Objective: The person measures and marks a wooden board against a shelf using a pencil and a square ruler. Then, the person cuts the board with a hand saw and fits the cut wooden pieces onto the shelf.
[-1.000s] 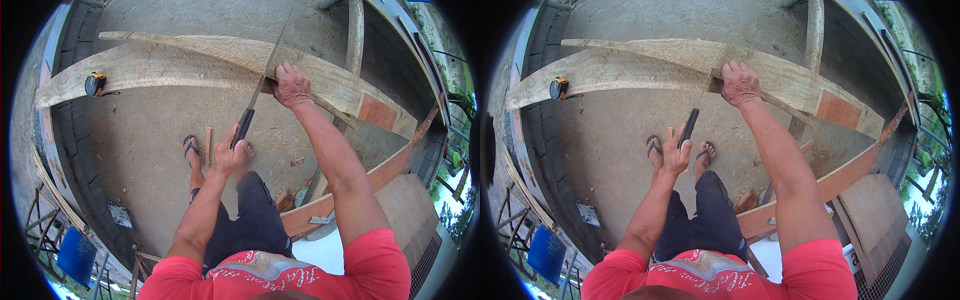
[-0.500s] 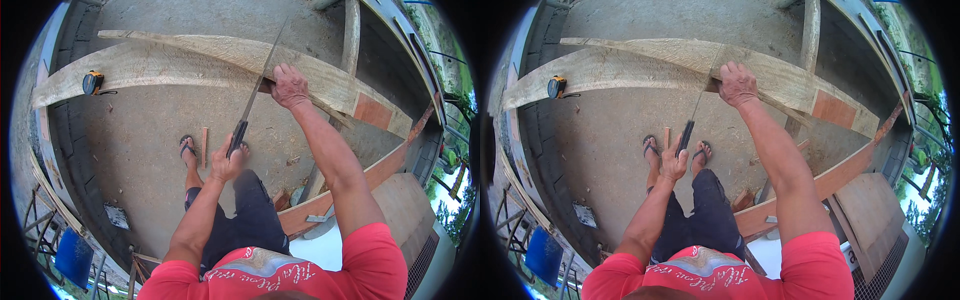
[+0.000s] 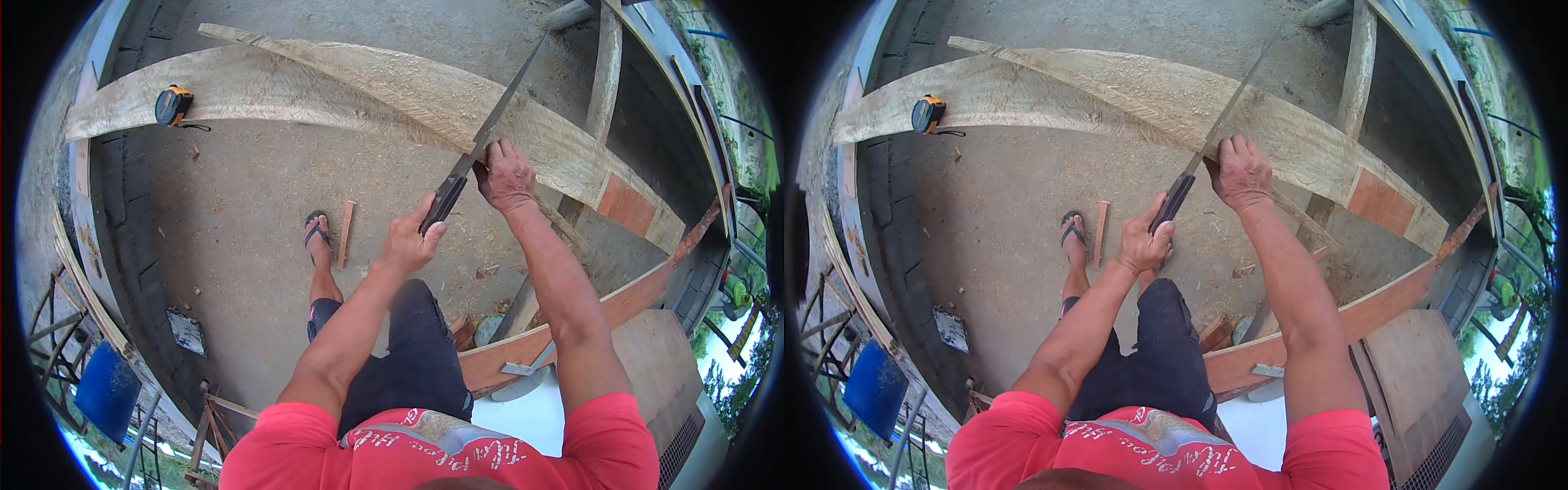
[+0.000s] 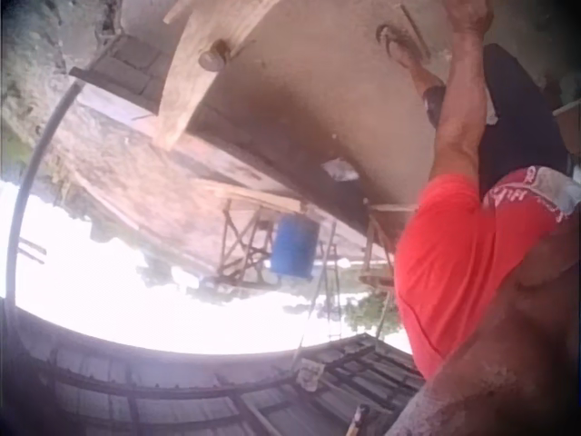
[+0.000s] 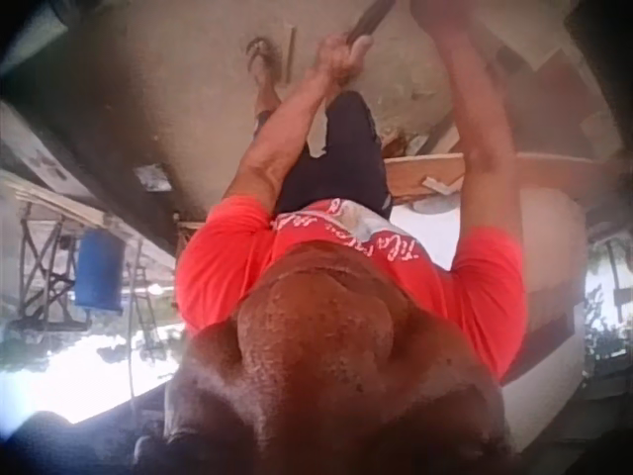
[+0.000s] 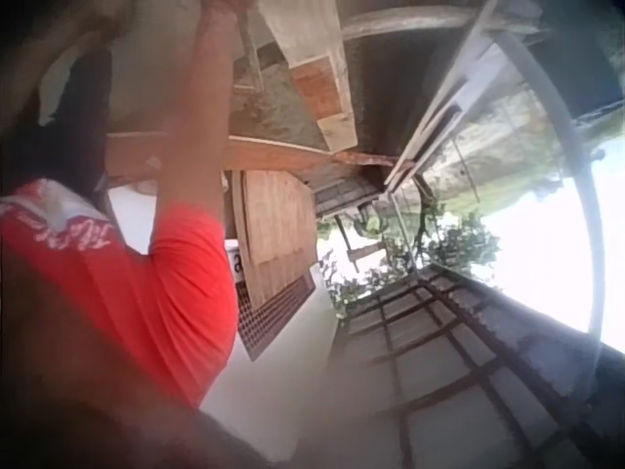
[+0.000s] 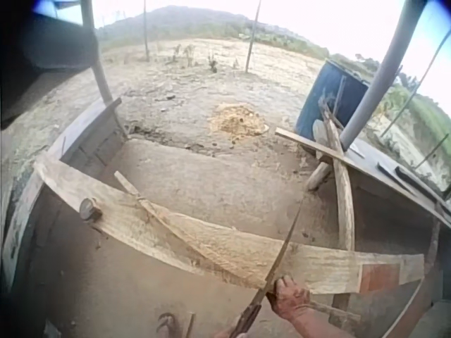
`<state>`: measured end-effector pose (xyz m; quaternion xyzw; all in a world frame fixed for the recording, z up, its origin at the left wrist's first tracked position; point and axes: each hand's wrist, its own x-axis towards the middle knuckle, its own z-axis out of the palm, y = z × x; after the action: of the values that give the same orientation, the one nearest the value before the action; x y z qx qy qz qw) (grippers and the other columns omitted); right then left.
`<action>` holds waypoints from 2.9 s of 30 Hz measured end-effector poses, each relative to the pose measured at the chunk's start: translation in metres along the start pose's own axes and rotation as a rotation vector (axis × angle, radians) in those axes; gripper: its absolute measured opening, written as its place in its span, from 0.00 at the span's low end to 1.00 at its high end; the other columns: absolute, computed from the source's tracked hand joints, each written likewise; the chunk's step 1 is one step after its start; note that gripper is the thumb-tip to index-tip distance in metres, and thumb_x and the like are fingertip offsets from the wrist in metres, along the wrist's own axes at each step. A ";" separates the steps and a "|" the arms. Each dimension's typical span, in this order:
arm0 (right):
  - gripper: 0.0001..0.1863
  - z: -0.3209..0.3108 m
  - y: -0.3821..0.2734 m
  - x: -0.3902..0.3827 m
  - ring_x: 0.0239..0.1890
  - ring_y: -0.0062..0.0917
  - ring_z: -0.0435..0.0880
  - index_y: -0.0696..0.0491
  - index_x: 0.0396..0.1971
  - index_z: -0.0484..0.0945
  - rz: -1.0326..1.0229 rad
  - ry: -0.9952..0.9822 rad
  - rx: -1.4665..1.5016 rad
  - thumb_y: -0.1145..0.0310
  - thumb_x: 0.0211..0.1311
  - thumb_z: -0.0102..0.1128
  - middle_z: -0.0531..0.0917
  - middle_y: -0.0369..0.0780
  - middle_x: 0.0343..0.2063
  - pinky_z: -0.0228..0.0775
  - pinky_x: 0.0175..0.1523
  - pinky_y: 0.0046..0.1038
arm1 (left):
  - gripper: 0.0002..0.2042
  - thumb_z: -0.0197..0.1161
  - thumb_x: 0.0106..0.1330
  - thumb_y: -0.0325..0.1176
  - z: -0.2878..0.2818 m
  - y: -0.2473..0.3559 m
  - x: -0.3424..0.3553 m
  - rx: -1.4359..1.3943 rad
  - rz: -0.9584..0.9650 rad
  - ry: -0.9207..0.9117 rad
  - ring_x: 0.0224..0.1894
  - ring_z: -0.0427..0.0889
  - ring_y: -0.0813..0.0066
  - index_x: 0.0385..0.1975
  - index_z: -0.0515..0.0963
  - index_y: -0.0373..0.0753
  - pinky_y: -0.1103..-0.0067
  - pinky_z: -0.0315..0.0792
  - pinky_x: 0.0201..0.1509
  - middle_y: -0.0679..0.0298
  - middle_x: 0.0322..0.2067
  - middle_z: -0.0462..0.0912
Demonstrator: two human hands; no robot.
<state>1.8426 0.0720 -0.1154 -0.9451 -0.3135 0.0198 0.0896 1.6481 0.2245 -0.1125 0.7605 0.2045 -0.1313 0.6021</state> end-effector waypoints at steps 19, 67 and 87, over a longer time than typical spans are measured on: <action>0.15 -0.005 0.007 -0.001 0.38 0.35 0.78 0.51 0.29 0.72 0.042 -0.105 0.021 0.63 0.46 0.69 0.74 0.40 0.31 0.73 0.40 0.37 | 0.27 0.56 0.62 0.40 -0.016 -0.088 -0.104 0.041 0.230 0.086 0.42 0.86 0.53 0.61 0.68 0.37 0.70 0.77 0.44 0.46 0.39 0.83; 0.05 -0.122 0.146 -0.068 0.39 0.31 0.79 0.50 0.29 0.72 -0.043 0.097 -0.320 0.67 0.53 0.55 0.75 0.37 0.32 0.74 0.38 0.35 | 0.31 0.52 0.67 0.52 -0.115 -0.044 -0.222 0.339 0.181 -0.294 0.41 0.84 0.45 0.55 0.72 0.26 0.65 0.76 0.45 0.39 0.41 0.81; 0.34 -0.049 0.082 -0.262 0.59 0.45 0.68 0.55 0.60 0.65 0.695 0.081 0.159 0.65 0.51 0.66 0.66 0.49 0.59 0.62 0.62 0.42 | 0.30 0.69 0.49 0.35 -0.008 0.180 0.045 0.794 1.087 -0.380 0.32 0.77 0.60 0.56 0.74 0.34 0.69 0.67 0.40 0.57 0.28 0.77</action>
<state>1.6853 -0.1569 -0.0872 -0.9854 0.0328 0.0362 0.1631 1.7720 0.2049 0.0245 0.8814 -0.3773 -0.0069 0.2843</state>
